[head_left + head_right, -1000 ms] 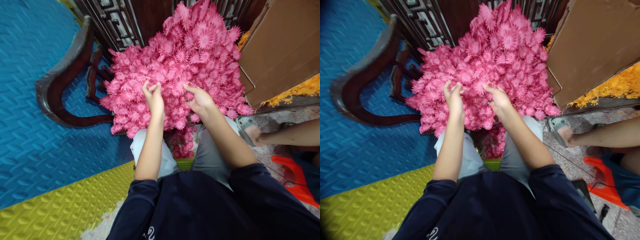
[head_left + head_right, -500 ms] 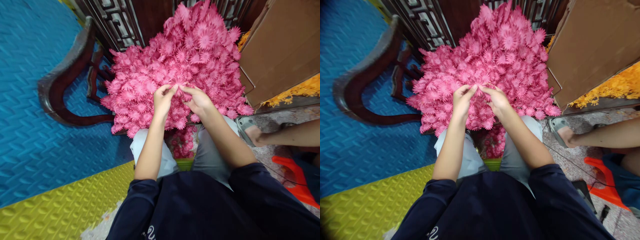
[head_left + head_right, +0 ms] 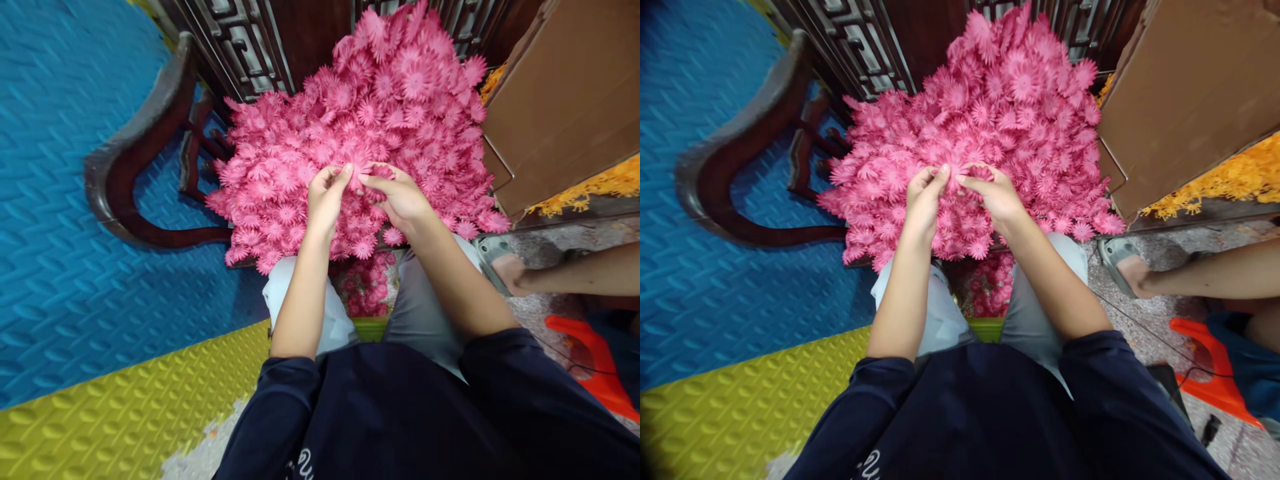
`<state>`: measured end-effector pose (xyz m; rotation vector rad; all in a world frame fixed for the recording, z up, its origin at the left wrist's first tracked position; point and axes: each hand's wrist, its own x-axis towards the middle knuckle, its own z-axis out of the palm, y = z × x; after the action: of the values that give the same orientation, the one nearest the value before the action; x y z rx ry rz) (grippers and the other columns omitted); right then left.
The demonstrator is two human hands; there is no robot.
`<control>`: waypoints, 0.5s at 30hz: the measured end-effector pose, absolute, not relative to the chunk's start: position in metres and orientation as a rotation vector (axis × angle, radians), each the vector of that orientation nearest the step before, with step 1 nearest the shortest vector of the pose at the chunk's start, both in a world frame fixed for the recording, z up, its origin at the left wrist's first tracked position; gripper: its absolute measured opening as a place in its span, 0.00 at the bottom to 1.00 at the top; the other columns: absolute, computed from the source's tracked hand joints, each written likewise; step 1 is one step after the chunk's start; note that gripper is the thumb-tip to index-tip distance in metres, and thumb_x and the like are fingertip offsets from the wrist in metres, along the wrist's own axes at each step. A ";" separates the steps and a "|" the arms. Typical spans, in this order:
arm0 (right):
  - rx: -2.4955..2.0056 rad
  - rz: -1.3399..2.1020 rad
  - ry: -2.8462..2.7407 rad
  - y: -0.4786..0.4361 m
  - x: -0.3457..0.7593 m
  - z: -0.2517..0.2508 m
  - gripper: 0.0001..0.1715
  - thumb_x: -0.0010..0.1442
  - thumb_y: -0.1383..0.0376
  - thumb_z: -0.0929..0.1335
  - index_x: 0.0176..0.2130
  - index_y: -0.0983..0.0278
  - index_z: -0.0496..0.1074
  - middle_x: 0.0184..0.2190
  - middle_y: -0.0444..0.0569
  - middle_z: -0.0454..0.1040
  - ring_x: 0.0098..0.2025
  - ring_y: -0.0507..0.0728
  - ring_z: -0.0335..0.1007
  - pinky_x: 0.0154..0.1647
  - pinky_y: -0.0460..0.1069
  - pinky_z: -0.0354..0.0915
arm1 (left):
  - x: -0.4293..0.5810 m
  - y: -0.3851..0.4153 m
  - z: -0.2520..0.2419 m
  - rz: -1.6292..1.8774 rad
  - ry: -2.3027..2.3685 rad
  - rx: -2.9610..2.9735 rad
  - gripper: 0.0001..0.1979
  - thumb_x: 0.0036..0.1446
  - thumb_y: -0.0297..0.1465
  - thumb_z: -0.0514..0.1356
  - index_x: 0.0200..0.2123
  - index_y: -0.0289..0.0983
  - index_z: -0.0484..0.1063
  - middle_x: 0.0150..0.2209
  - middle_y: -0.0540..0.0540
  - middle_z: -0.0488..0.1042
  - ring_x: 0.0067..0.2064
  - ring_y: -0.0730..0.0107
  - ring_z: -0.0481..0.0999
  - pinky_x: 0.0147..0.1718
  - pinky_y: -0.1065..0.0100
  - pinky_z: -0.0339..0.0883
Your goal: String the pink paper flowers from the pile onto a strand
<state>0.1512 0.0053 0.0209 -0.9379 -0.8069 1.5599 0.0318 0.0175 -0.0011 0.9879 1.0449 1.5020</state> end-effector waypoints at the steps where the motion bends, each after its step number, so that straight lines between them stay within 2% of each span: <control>1: -0.946 1.535 -0.836 0.005 0.150 0.021 0.12 0.41 0.66 0.77 0.27 0.62 0.72 0.26 0.39 0.74 0.30 0.48 0.69 0.39 0.47 0.69 | 0.032 0.018 -0.001 1.521 1.066 0.995 0.14 0.53 0.33 0.66 0.20 0.37 0.67 0.20 0.54 0.63 0.25 0.77 0.63 0.32 0.72 0.60; 9: -0.992 1.483 -0.815 0.006 0.148 0.017 0.13 0.39 0.65 0.77 0.27 0.62 0.72 0.25 0.39 0.73 0.29 0.48 0.68 0.36 0.46 0.69 | 0.030 0.020 -0.007 1.533 1.156 1.106 0.14 0.53 0.34 0.65 0.21 0.38 0.67 0.21 0.54 0.61 0.25 0.75 0.60 0.30 0.70 0.56; 12: -0.990 1.497 -0.781 0.008 0.148 0.017 0.16 0.38 0.64 0.78 0.27 0.62 0.71 0.25 0.38 0.73 0.28 0.47 0.68 0.34 0.45 0.69 | 0.029 0.024 -0.013 1.618 1.185 1.192 0.11 0.52 0.38 0.66 0.27 0.38 0.69 0.25 0.53 0.63 0.28 0.75 0.63 0.32 0.71 0.58; 15: -0.981 1.488 -0.752 0.011 0.150 0.013 0.22 0.31 0.63 0.80 0.27 0.62 0.71 0.23 0.38 0.72 0.27 0.47 0.67 0.32 0.45 0.68 | 0.027 0.024 -0.014 1.754 1.270 1.354 0.15 0.49 0.43 0.67 0.34 0.40 0.70 0.28 0.52 0.64 0.30 0.75 0.64 0.34 0.70 0.60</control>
<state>0.1500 0.0111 0.0134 -0.9808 -0.7522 1.4884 0.0266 0.0241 -0.0144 1.3544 1.2699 1.7536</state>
